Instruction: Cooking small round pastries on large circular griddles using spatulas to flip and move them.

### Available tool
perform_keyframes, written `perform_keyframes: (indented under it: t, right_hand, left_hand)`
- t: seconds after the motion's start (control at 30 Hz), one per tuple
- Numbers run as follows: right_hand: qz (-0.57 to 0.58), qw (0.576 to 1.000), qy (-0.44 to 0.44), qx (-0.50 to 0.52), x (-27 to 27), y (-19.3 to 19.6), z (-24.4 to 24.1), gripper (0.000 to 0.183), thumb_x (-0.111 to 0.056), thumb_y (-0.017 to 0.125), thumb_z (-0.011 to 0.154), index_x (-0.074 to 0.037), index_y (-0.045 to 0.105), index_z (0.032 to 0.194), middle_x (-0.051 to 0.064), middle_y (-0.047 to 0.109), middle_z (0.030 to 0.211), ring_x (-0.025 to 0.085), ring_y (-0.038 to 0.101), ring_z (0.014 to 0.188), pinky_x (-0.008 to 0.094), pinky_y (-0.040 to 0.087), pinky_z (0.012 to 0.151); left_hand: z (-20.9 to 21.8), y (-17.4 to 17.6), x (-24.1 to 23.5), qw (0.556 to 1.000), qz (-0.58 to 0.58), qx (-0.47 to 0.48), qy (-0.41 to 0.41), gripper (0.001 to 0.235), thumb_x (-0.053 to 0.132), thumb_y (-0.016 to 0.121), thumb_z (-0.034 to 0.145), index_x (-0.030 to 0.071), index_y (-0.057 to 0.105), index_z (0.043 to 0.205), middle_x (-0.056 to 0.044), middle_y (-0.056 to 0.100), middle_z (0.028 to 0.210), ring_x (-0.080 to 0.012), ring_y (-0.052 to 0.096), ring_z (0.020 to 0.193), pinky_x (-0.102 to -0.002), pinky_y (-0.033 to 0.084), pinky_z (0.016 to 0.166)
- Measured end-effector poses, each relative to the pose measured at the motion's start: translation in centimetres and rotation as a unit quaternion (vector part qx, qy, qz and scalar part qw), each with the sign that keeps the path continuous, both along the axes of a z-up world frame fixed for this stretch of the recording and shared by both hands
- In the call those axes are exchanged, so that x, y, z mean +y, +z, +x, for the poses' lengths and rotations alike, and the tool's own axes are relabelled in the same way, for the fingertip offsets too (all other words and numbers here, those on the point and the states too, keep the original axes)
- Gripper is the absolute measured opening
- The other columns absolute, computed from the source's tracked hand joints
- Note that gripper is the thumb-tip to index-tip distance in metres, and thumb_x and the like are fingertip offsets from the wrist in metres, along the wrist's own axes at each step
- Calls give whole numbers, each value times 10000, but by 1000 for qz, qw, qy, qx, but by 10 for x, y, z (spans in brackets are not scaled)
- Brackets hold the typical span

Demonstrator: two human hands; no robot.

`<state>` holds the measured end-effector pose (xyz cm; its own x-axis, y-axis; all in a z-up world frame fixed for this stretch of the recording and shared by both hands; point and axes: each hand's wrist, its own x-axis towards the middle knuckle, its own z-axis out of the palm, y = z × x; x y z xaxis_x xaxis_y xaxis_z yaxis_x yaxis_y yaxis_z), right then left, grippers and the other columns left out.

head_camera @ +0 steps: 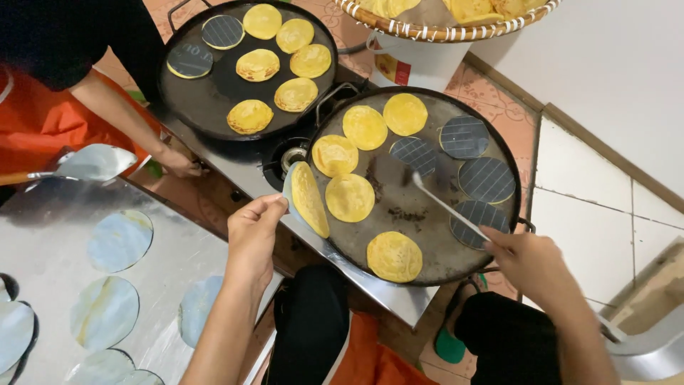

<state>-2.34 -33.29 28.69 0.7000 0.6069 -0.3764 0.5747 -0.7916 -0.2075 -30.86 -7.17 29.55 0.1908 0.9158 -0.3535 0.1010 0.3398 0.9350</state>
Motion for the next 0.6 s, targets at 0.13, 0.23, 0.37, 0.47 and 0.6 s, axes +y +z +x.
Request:
perform_keyframes:
  t: [0.13, 0.23, 0.37, 0.47, 0.6]
  right_hand:
    - [-149, 989, 8, -1, -71, -9, -3, 412, -330, 516, 988, -509, 702, 1310, -62, 893, 965, 227, 831, 886, 408, 565, 865]
    - [-198, 979, -31, 24, -87, -20, -33, 395, -394, 593, 954, -534, 687, 1311, 68, 840, 1062, 264, 804, 1054, 353, 585, 935]
    - [-226, 969, 26, 102, -57, -32, -66, 392, -398, 486, 1035, -428, 558, 1419, 15, 701, 846, 198, 668, 770, 307, 481, 703]
    - [-155, 978, 64, 120, -37, -40, -80, 399, -340, 474, 1051, -336, 537, 1445, 42, 641, 733, 193, 618, 630, 310, 455, 595]
    - [-7, 991, -6, 130, -39, -62, -52, 421, -259, 573, 987, -334, 680, 1388, 98, 646, 596, 206, 532, 551, 320, 415, 602]
  left_hand:
    - [4, -2, 0, 1000, -10, -3, 0, 167, 147, 709, 902, 46, 793, 1005, -28, 723, 930, -127, 653, 947, -301, 509, 1025]
    - [10, -5, -1, 1000, -22, 4, -2, 194, 162, 698, 896, 42, 786, 1021, -24, 719, 949, -116, 648, 980, -292, 498, 1022]
    - [21, -15, 1, 1000, -15, -19, -3, 167, 140, 693, 899, 32, 794, 976, -19, 728, 944, -115, 641, 936, -280, 500, 941]
    - [26, -11, -2, 1000, -18, -21, -1, 162, 131, 683, 890, 27, 789, 956, -12, 698, 922, -108, 603, 898, -277, 482, 911]
    - [29, -13, 0, 1000, -8, -19, 2, 157, 127, 689, 883, 27, 789, 949, -9, 693, 905, -101, 589, 850, -264, 480, 846]
